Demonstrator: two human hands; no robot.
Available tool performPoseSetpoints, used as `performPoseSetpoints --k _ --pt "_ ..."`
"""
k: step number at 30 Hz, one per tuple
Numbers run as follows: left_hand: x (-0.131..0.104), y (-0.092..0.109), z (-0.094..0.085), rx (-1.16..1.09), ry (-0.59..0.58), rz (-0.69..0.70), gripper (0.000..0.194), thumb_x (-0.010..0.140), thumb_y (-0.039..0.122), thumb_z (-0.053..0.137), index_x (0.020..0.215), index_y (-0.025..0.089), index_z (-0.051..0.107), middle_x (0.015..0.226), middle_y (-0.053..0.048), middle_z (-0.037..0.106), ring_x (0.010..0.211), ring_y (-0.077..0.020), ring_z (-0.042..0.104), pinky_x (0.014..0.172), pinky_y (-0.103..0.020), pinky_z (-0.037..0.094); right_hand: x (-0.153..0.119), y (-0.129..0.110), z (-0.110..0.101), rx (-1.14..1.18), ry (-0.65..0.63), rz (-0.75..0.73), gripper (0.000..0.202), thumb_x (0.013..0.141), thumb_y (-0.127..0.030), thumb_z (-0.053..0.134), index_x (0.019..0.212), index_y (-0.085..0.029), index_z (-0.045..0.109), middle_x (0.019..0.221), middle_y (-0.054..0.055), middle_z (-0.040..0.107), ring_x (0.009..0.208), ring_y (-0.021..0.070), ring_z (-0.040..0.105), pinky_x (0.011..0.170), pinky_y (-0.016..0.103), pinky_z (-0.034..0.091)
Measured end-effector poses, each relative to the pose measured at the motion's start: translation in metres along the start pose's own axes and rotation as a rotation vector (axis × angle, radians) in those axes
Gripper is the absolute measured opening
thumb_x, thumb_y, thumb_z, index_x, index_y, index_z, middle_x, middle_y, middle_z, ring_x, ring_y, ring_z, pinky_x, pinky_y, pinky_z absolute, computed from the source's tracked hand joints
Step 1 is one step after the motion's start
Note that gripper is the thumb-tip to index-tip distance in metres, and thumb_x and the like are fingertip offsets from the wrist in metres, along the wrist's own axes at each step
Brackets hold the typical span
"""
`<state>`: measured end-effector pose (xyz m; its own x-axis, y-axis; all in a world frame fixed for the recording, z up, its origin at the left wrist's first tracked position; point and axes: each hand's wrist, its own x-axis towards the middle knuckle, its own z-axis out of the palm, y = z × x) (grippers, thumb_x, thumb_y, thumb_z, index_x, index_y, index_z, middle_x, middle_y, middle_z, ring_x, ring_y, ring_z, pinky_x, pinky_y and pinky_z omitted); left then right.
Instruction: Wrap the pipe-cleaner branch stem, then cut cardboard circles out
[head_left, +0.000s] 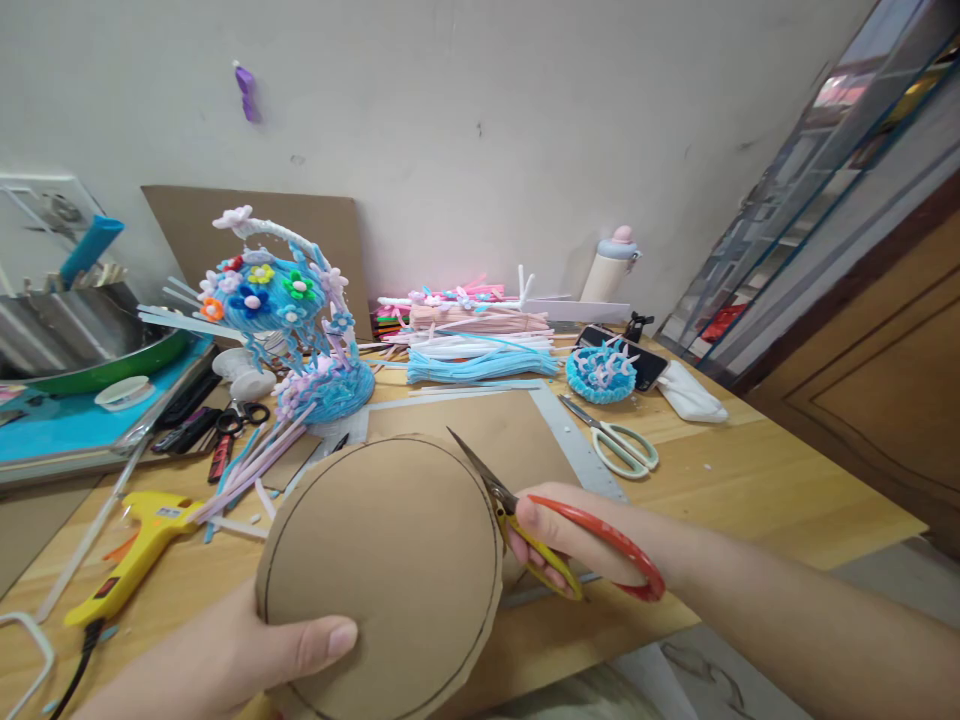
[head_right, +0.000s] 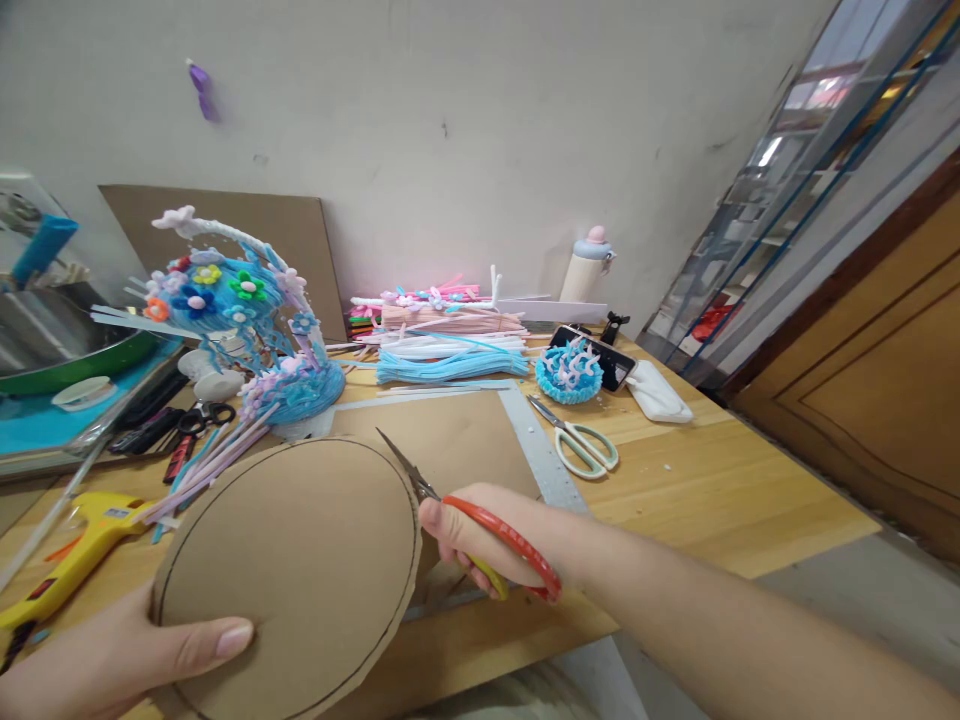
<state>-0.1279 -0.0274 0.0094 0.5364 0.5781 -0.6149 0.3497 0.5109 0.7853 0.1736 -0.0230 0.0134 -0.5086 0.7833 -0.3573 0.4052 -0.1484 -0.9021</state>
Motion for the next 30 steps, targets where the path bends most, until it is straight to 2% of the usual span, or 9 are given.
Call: performPoseSetpoints --k 5,9,12,15,18,21,26,28,30 --pt "0.009 0.009 -0.013 -0.034 -0.064 0.06 0.029 0.072 0.038 0.062 0.074 0.011 0.072 0.054 -0.007 0.069 0.044 -0.0131 0.063 0.035 -0.011 0.045 0.012 0.011 0.008 0.06 0.071 0.019 0.059 0.081 -0.07 0.03 0.051 -0.02 0.037 0.032 -0.006 0.034 0.026 0.0063 0.031 0.03 0.019 0.023" --pt "0.019 0.008 -0.02 -0.082 -0.054 0.06 0.027 0.071 0.035 0.063 0.067 0.009 0.072 0.052 -0.007 0.068 0.04 -0.0116 0.061 0.032 -0.009 0.042 0.024 0.021 0.011 0.158 0.032 -0.009 0.061 0.081 -0.07 0.03 0.046 -0.02 0.034 0.028 -0.006 0.031 0.024 0.0059 0.03 0.029 0.019 0.024" --pt "0.026 0.003 -0.023 -0.115 -0.045 0.06 0.03 0.067 0.036 0.066 0.077 0.008 0.072 0.053 -0.01 0.069 0.042 -0.0156 0.063 0.03 -0.011 0.042 0.03 0.025 0.01 0.275 -0.016 0.019 0.062 0.074 -0.076 0.033 0.051 -0.019 0.038 0.032 -0.007 0.031 0.026 0.006 0.03 0.028 0.019 0.024" --pt "0.029 -0.002 -0.024 -0.125 -0.086 0.05 0.035 0.064 0.037 0.069 0.082 0.008 0.072 0.054 -0.012 0.069 0.041 -0.0177 0.063 0.029 -0.012 0.042 0.033 0.027 0.008 0.379 -0.1 0.054 0.064 0.071 -0.08 0.03 0.061 -0.018 0.043 0.039 -0.008 0.033 0.031 0.0065 0.033 0.031 0.019 0.028" --pt "0.028 -0.005 -0.024 -0.099 -0.131 0.025 0.034 0.064 0.037 0.068 0.078 0.006 0.072 0.056 -0.014 0.069 0.041 -0.0174 0.063 0.029 -0.013 0.043 0.033 0.026 0.002 0.329 -0.129 0.056 0.068 0.071 -0.081 0.026 0.07 -0.017 0.047 0.05 -0.005 0.04 0.041 0.0068 0.04 0.04 0.02 0.034" --pt "0.027 -0.003 -0.024 -0.087 -0.141 0.009 0.034 0.064 0.038 0.067 0.077 0.007 0.072 0.056 -0.015 0.069 0.041 -0.0172 0.063 0.029 -0.013 0.043 0.031 0.021 -0.003 0.241 -0.149 0.07 0.07 0.066 -0.083 0.03 0.074 -0.016 0.048 0.059 -0.004 0.041 0.047 0.0066 0.042 0.044 0.02 0.036" --pt "0.028 0.004 -0.02 -0.07 -0.102 -0.03 0.025 0.067 0.031 0.066 0.076 0.009 0.072 0.056 -0.012 0.07 0.041 -0.0153 0.063 0.031 -0.011 0.043 0.034 0.017 -0.002 0.154 -0.062 0.08 0.063 0.07 -0.078 0.035 0.057 -0.017 0.041 0.044 -0.008 0.032 0.034 0.0049 0.034 0.032 0.018 0.024" --pt "0.031 0.005 -0.018 -0.087 -0.098 -0.021 0.024 0.066 0.032 0.066 0.071 0.009 0.071 0.053 -0.012 0.068 0.038 -0.0138 0.06 0.029 -0.01 0.04 0.037 0.023 -0.001 0.247 -0.013 0.109 0.061 0.073 -0.076 0.036 0.052 -0.018 0.036 0.038 -0.009 0.026 0.027 0.0042 0.027 0.027 0.017 0.019" --pt "0.034 0.006 -0.017 -0.109 -0.055 0.027 0.028 0.067 0.035 0.066 0.064 0.008 0.07 0.047 -0.011 0.065 0.033 -0.0108 0.055 0.027 -0.01 0.037 0.041 0.031 -0.002 0.415 0.044 0.13 0.06 0.074 -0.075 0.037 0.052 -0.018 0.036 0.038 -0.01 0.028 0.026 0.0037 0.025 0.025 0.017 0.018"
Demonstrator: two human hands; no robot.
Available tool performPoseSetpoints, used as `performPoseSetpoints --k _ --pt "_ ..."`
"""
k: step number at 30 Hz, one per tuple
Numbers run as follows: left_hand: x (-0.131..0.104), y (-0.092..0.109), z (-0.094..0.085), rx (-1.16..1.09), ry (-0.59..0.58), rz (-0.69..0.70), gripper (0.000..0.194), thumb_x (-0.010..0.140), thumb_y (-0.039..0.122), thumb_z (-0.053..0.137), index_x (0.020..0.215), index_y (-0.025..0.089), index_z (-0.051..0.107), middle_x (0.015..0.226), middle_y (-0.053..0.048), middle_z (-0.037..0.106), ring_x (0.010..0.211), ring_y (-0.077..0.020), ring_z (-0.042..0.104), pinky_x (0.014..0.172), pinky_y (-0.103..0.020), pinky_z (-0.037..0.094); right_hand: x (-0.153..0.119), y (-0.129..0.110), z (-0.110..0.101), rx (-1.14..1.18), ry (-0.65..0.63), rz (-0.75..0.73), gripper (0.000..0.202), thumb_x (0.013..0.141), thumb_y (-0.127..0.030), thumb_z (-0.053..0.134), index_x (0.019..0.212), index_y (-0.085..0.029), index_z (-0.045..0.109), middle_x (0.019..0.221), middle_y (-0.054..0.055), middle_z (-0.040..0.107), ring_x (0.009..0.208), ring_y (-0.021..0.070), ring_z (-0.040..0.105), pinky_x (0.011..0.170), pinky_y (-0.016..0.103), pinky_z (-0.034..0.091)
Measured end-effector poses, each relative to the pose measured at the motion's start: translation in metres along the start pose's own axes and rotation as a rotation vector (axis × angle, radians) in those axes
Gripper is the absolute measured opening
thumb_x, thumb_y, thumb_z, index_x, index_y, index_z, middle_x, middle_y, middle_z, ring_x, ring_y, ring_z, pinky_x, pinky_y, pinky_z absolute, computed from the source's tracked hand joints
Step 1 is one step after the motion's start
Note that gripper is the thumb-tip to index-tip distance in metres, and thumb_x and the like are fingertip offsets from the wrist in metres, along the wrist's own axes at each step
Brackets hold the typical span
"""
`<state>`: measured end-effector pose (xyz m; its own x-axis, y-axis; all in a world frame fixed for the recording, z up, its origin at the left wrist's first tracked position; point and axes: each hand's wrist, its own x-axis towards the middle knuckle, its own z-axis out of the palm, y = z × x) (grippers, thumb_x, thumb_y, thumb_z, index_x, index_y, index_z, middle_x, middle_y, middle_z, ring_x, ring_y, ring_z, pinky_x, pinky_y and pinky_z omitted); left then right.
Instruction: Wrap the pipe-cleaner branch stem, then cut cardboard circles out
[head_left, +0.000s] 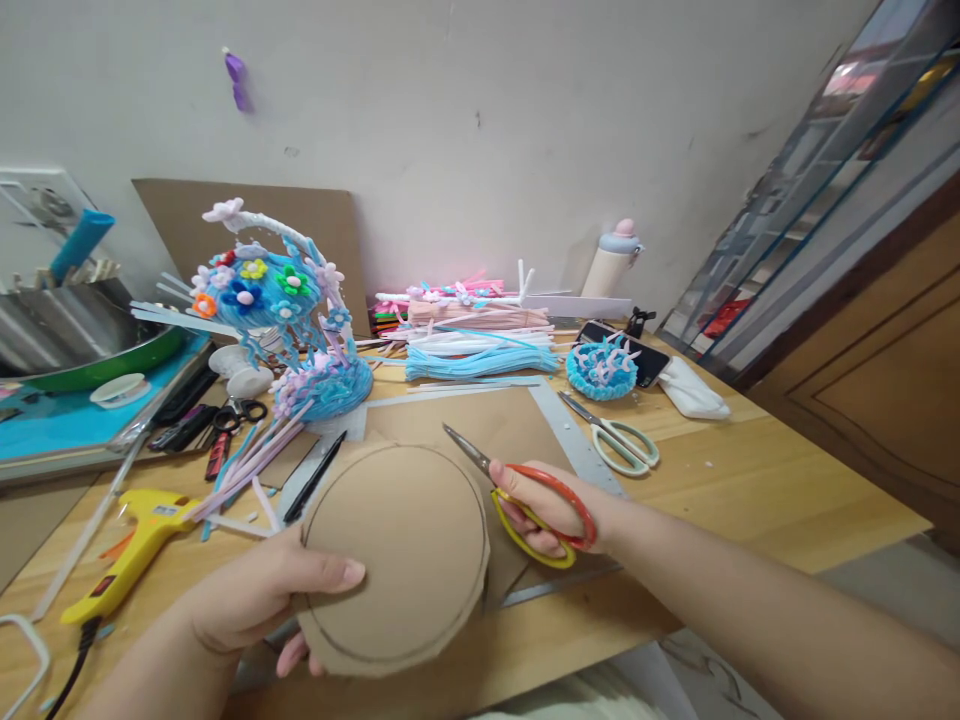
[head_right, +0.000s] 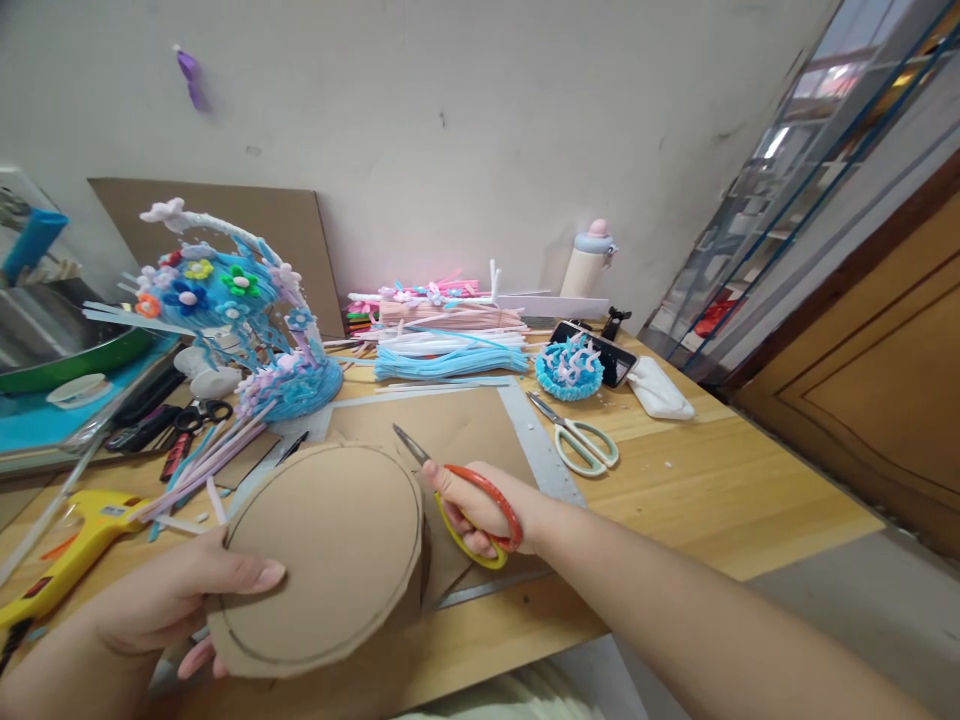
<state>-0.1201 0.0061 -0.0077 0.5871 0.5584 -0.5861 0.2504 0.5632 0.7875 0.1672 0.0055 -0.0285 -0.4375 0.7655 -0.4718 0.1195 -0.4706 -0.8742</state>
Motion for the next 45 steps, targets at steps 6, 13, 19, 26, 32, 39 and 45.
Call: performPoseSetpoints --k 6,13,19,26,32,39,45 --pt "0.009 0.014 0.02 0.0 0.307 0.15 0.03 0.071 0.037 0.066 0.079 0.008 0.067 0.055 -0.007 0.066 0.041 -0.0114 0.057 0.031 -0.015 0.04 -0.004 0.008 -0.007 0.173 0.227 -0.251 0.042 0.076 -0.056 0.057 0.071 -0.015 0.05 0.055 -0.004 0.051 0.037 0.004 0.038 0.035 0.017 0.029" --pt "0.03 0.029 0.06 0.051 0.284 0.382 0.059 0.075 0.062 0.048 0.109 0.013 0.051 0.072 -0.007 0.064 0.05 -0.0147 0.059 0.04 -0.023 0.043 -0.027 0.004 -0.004 0.504 0.446 -0.397 0.034 0.063 -0.028 0.076 0.07 -0.018 0.043 0.056 -0.009 0.044 0.045 0.0037 0.042 0.044 0.017 0.032" --pt "0.042 0.013 0.059 0.895 0.694 0.435 0.065 0.071 0.047 0.06 0.127 0.018 0.045 0.13 -0.013 0.048 0.123 -0.0291 0.041 0.099 -0.042 0.034 -0.08 0.019 -0.055 0.549 0.97 -0.681 0.035 0.054 -0.016 0.079 0.068 -0.021 0.047 0.065 -0.008 0.046 0.049 0.0049 0.044 0.044 0.017 0.039" --pt "0.101 0.028 0.093 1.371 0.641 0.409 0.097 0.066 0.06 0.06 0.14 0.007 0.026 0.127 -0.022 0.05 0.119 -0.0366 0.041 0.099 -0.048 0.027 -0.111 0.065 -0.072 0.438 1.079 -0.608 0.031 0.057 -0.022 0.079 0.066 -0.021 0.049 0.062 -0.006 0.047 0.049 0.0073 0.046 0.043 0.02 0.04" --pt "0.136 0.023 0.099 1.352 0.802 0.549 0.093 0.052 0.065 0.068 0.124 0.009 0.048 0.108 -0.019 0.058 0.104 -0.0359 0.049 0.094 -0.048 0.03 -0.124 0.091 -0.08 0.416 1.114 -0.526 0.033 0.056 -0.025 0.08 0.068 -0.02 0.05 0.057 -0.005 0.051 0.047 0.0089 0.047 0.04 0.021 0.037" --pt "0.134 0.034 0.083 0.68 0.775 0.689 0.054 0.066 0.045 0.068 0.109 0.017 0.051 0.099 -0.011 0.063 0.091 -0.0273 0.06 0.076 -0.039 0.047 -0.127 0.096 -0.084 0.405 1.123 -0.534 0.032 0.057 -0.026 0.079 0.067 -0.02 0.049 0.055 -0.006 0.051 0.046 0.0092 0.047 0.039 0.021 0.036" --pt "0.088 0.067 0.047 0.23 0.9 0.831 0.045 0.066 0.036 0.07 0.102 0.016 0.051 0.102 -0.008 0.066 0.089 -0.0212 0.064 0.074 -0.031 0.052 -0.114 0.091 -0.077 0.388 1.074 -0.51 0.031 0.059 -0.027 0.078 0.068 -0.021 0.049 0.055 -0.006 0.051 0.047 0.0095 0.047 0.042 0.022 0.038"
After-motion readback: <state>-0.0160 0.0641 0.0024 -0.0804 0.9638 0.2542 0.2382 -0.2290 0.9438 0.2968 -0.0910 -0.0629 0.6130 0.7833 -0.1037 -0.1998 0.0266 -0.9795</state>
